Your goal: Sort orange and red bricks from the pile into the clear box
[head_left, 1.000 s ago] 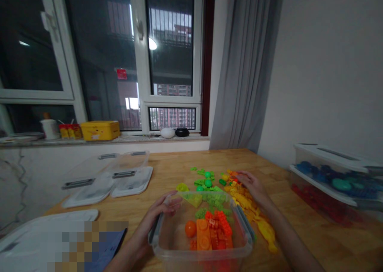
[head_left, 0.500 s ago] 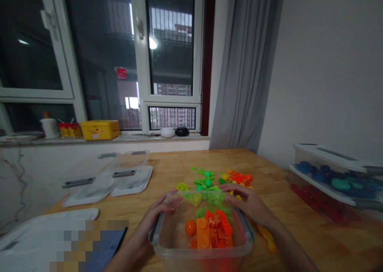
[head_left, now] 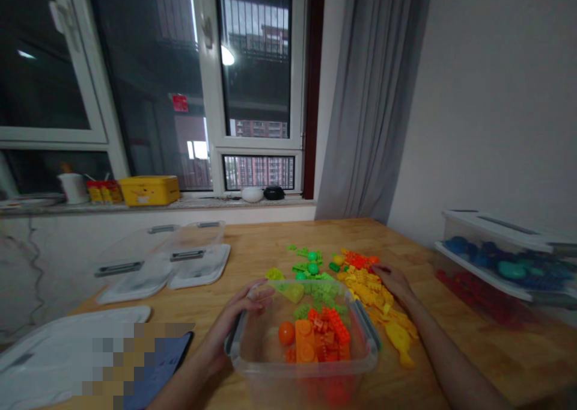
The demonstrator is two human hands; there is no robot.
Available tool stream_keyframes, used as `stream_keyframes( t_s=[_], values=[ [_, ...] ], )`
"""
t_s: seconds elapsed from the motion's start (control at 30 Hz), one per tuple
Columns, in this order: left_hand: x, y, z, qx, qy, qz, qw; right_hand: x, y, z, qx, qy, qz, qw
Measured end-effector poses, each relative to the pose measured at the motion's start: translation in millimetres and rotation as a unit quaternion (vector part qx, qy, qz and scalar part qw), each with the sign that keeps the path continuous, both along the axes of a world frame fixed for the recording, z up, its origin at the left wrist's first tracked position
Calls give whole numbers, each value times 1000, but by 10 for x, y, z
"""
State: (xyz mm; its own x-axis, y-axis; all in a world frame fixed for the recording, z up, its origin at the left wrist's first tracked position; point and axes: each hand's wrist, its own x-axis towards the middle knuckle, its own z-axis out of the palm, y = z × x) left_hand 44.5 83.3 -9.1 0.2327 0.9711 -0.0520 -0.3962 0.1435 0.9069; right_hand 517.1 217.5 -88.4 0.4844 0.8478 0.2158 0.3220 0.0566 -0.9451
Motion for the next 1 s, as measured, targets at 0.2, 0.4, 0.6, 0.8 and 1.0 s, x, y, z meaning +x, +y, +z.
stream_keyframes(
  t_s=[0.2, 0.4, 0.6, 0.8, 1.0],
  values=[
    [15, -41, 41, 5, 10, 21, 1000, 52, 28, -54, -10, -8, 37, 999],
    [17, -18, 25, 7, 7, 6, 1000, 32, 29, -31, -15, -5, 44, 999],
    [-15, 26, -40, 2, -6, -1, 1000, -21, -14, 2, -16, 2, 47, 999],
    [-11, 20, -55, 2, -11, 1, 1000, -73, -97, 116, -6, 25, 31, 999],
    [-15, 12, -38, 6, -3, 0, 1000, -462, -406, 697, 69, 31, 87, 993]
  ],
)
